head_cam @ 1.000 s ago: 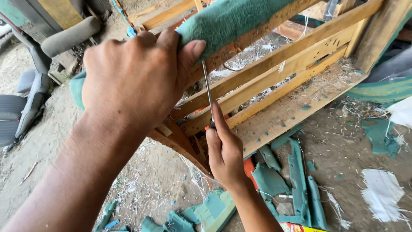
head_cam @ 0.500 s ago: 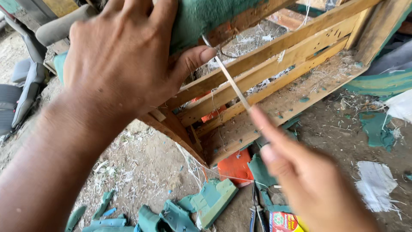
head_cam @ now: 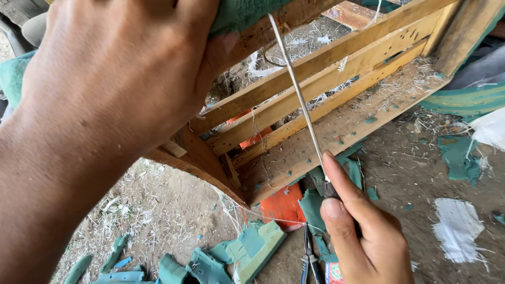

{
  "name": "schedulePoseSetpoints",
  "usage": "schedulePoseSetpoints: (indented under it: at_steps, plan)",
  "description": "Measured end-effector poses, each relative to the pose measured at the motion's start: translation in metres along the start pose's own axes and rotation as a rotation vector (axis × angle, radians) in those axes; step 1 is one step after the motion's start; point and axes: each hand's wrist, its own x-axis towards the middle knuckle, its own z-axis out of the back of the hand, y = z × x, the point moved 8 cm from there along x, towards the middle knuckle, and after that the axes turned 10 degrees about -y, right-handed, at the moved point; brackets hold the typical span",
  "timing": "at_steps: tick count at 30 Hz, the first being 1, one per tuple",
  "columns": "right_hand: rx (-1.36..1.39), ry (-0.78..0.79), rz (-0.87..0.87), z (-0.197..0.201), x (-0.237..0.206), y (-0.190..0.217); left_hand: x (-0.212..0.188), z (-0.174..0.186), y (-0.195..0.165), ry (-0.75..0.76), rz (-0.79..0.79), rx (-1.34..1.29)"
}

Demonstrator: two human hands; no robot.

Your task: The person uses a screwdriver and pliers to pry and pull away green fabric and foam from a wooden chair frame. They repeatedly insert the screwdriver under the fabric edge, lever it loose, and pull off sections, occasionally using pliers to grip and remove stubborn pieces.

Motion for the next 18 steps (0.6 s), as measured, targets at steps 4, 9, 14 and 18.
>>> schedulePoseSetpoints:
  at_steps: [4, 9, 14, 18]
  plan:
    - [0.167, -0.040, 0.264, -0.023, -0.003, 0.014, -0.002, 0.002, -0.001, -0.015, -0.025, 0.012]
    - [0.200, -0.081, 0.245, -0.052, 0.001, 0.003, 0.000, 0.004, -0.001, -0.017, -0.027, 0.026]
    - [0.252, -0.105, 0.346, -0.070, 0.006, 0.008, -0.002, 0.002, -0.002, 0.018, -0.011, 0.001]
    - [0.269, -0.118, 0.447, -0.080, 0.013, 0.013, 0.002, 0.001, 0.001, 0.041, 0.023, -0.028]
